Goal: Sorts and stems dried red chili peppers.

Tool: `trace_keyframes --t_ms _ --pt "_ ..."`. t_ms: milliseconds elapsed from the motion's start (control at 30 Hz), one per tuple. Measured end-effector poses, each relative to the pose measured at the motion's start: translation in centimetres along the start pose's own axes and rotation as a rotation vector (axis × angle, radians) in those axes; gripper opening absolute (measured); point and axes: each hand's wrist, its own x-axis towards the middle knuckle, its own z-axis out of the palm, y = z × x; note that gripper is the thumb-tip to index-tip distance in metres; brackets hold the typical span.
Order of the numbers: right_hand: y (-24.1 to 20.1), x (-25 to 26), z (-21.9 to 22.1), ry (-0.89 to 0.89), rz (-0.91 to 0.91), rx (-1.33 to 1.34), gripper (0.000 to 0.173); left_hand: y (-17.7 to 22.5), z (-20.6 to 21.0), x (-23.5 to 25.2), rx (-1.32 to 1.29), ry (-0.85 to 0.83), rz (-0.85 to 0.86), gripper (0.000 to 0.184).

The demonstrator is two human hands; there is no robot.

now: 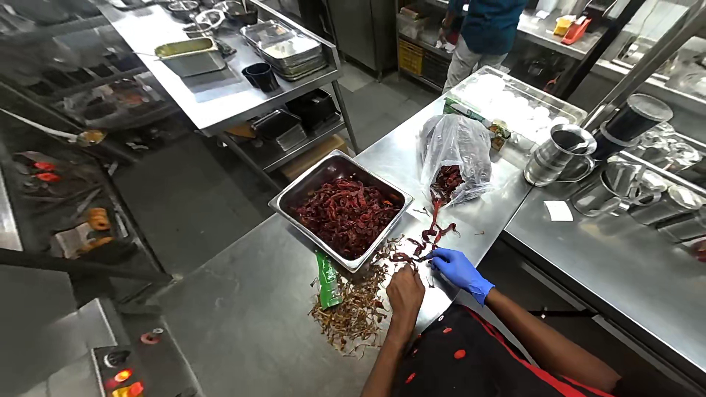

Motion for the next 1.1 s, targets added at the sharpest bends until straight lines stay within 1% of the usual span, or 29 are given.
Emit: trace_keyframes --t_ms 100,133,167,200,233,300,367,467,533,600,667,700,767,833,867,933,1000,1067,1100 --pt "0.0 0.2 0.4 0.002 0.033 0.069 0.029 -0.3 0.1 -0.3 -0.009 0.041 0.031 0.023" --pt "0.0 0.3 0.6 -0.003 0.042 0.068 0.031 -0.5 0.3 -0.4 -0.007 0.055 0.058 0.025" --pt "0.0 0.3 0.8 -0.011 0.051 0.051 0.033 -0.7 0.5 -0.6 0.010 0.060 0.081 0.031" --pt "0.0 0.3 1.0 -0.022 0.051 0.010 0.034 -0.8 0.7 -0.8 0.032 0.057 0.097 0.037" --pt "0.1 0.3 1.3 -0.035 0.044 -0.050 0.036 -0.8 0.9 -1.0 0.048 0.038 0.104 0.037" --pt "1.1 0.2 2.1 -0.039 -0.018 -0.187 0.042 -0.8 1.6 -1.2 0.069 0.009 0.123 0.029" --pt "1.6 0.3 2.6 -0.054 -0.096 -0.271 0.044 -1.0 1.9 -1.4 0.060 0.046 0.157 0.025" --pt "1.4 0.1 2.3 -0.136 -0.195 -0.242 0.032 -1.0 1.2 -1.8 0.006 0.129 0.201 0.022" --pt "1.3 0.0 2.0 -0.215 -0.190 -0.187 0.026 -0.9 0.6 -2.0 -0.043 0.140 0.204 0.021" --pt "1.3 -0.2 2.0 -0.239 -0.152 -0.137 0.029 -1.0 0.0 -2.0 -0.157 0.103 0.198 0.021" --pt "1.4 -0.1 2.0 -0.243 -0.104 -0.057 0.034 -1.5 -0.3 -1.6 -0.350 0.036 0.203 0.026" --pt "1.4 0.1 2.1 -0.263 -0.059 0.018 0.037 -1.9 -0.2 -1.4 -0.469 0.016 0.211 0.028" --pt "1.2 0.4 2.5 -0.303 0.039 0.262 0.040 -2.5 -0.1 -1.2 -0.698 -0.023 0.188 0.030" --pt "0.7 0.5 2.8 -0.311 0.113 0.479 0.041 -2.3 -0.6 -1.3 -0.819 -0.044 0.122 0.026" --pt "0.5 0.4 3.0 -0.308 0.137 0.532 0.042 -2.2 -0.8 -1.4 -0.847 -0.037 0.100 0.024" --pt "0.2 0.4 3.2 -0.306 0.151 0.561 0.044 -1.9 -0.8 -1.6 -0.895 0.025 0.083 0.016" --pt "0.1 0.5 3.4 -0.317 0.148 0.503 0.047 -2.0 -0.7 -1.5 -0.935 0.081 0.079 0.010" --pt "0.1 0.4 3.6 -0.303 0.162 0.508 0.046 -2.0 -0.7 -1.5 -1.053 0.069 0.067 0.008" --pt "-0.1 0.2 3.8 -0.293 0.175 0.585 0.044 -1.9 -0.7 -1.5 -1.174 0.043 0.047 0.008"
